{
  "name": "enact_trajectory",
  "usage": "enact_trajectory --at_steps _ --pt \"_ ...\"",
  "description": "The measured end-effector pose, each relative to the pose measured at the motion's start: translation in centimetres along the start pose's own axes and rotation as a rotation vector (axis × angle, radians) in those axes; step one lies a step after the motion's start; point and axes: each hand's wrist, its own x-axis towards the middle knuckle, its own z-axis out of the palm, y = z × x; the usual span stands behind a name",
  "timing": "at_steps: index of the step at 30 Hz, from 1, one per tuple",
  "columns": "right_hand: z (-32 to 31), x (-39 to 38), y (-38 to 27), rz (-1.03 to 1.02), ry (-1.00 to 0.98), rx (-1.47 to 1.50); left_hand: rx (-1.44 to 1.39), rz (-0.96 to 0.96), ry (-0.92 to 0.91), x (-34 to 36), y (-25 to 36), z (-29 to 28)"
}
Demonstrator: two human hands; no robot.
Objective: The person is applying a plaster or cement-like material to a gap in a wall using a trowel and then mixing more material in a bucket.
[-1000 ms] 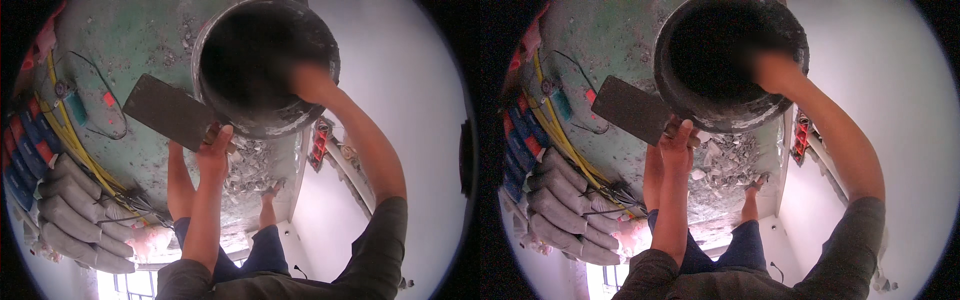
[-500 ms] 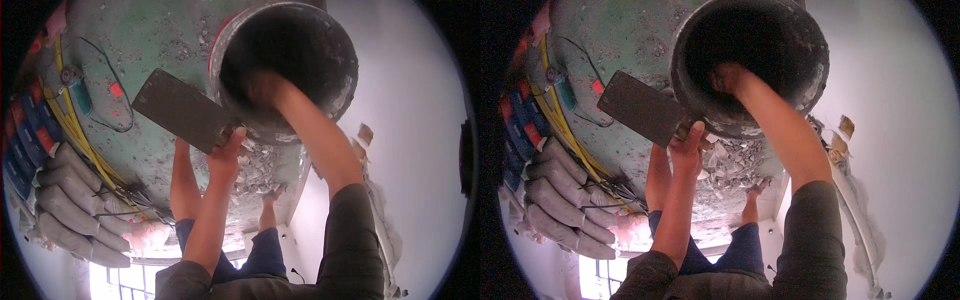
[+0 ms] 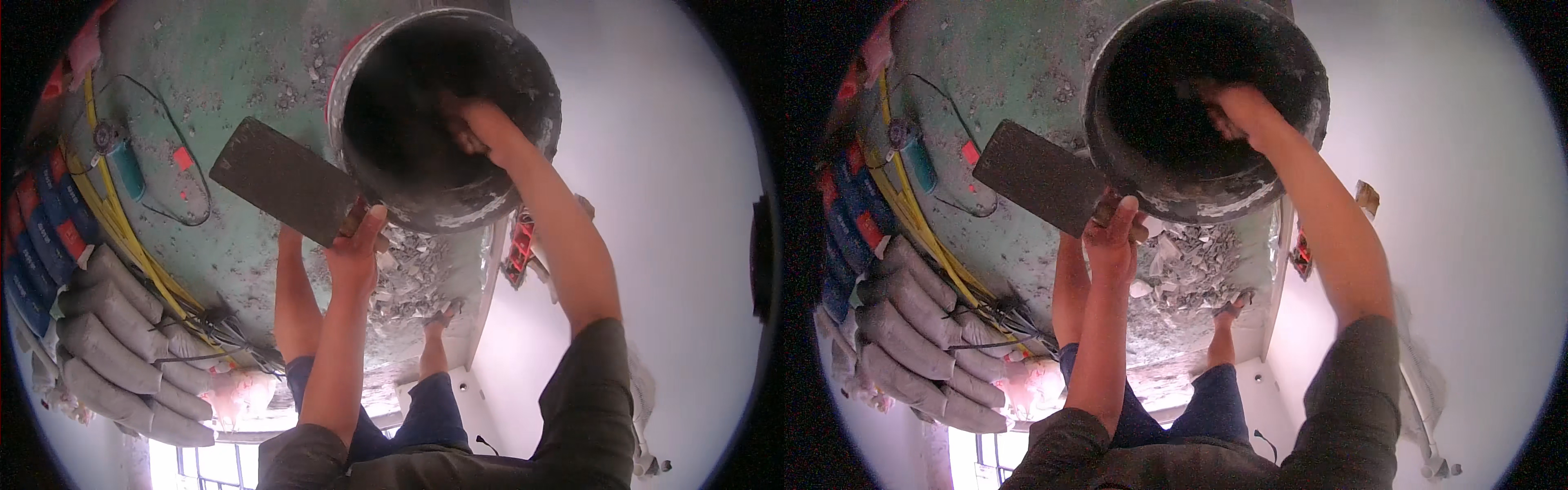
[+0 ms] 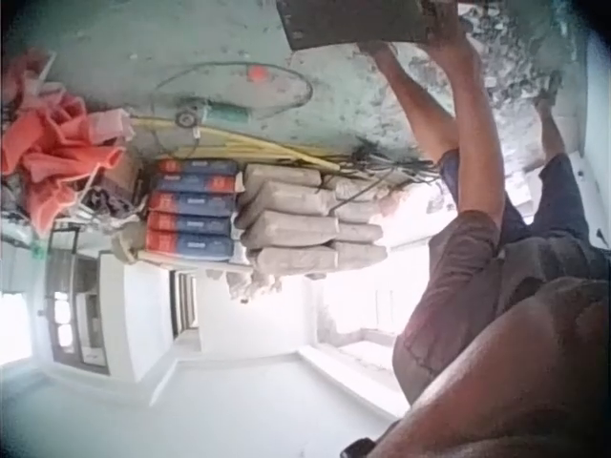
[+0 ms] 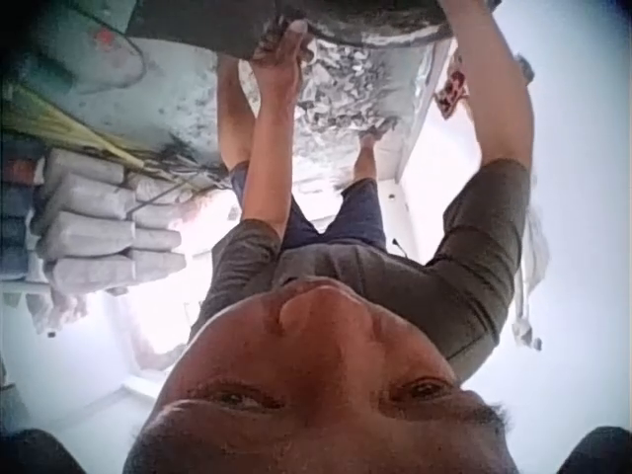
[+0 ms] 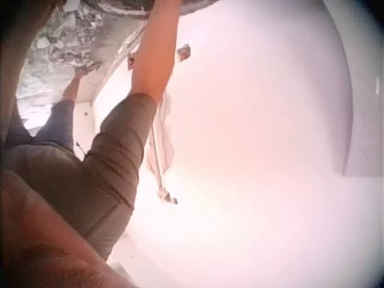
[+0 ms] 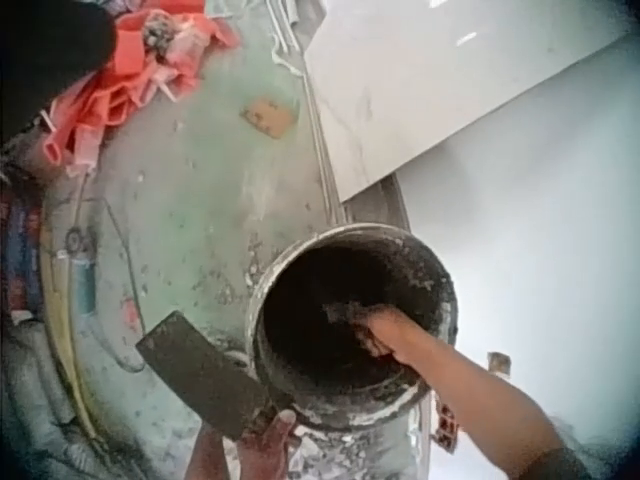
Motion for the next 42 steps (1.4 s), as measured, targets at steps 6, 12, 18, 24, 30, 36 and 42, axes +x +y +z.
enact_trajectory --at_steps 6,12,18,24,30,36,42 --pt "2.1 -2.5 1.5 -0.633 0.359 -1.612 0.030 -0.033 0.019 0.1 0.4 -0.5" --pt "8.0 9.3 1.4 -0.560 0.206 -1.706 -0.001 0.029 -0.004 0.4 -0.1 1.0" --pt "5.9 4.0 6.2 -0.464 -0.111 -1.667 0.008 0.020 -0.010 -0.7 0.1 0.4" --pt "4.0 -1.2 -2.0 -0.476 0.201 -1.669 0.003 -0.005 -0.026 -0.8 0.7 0.1" --pt "8.5 10.3 6.5 -0.700 0.202 -1.753 -0.031 -0.003 -0.043 0.1 -0.7 1.2" --pt "8.7 0.2 1.6 -0.233 -0.207 -1.799 -0.002 -0.022 0.021 -1.4 0.0 -0.3" --pt "5.2 -1.9 -3.3 -0.440 0.208 -1.764 0.060 -0.005 0.010 -1.4 0.4 -0.2"
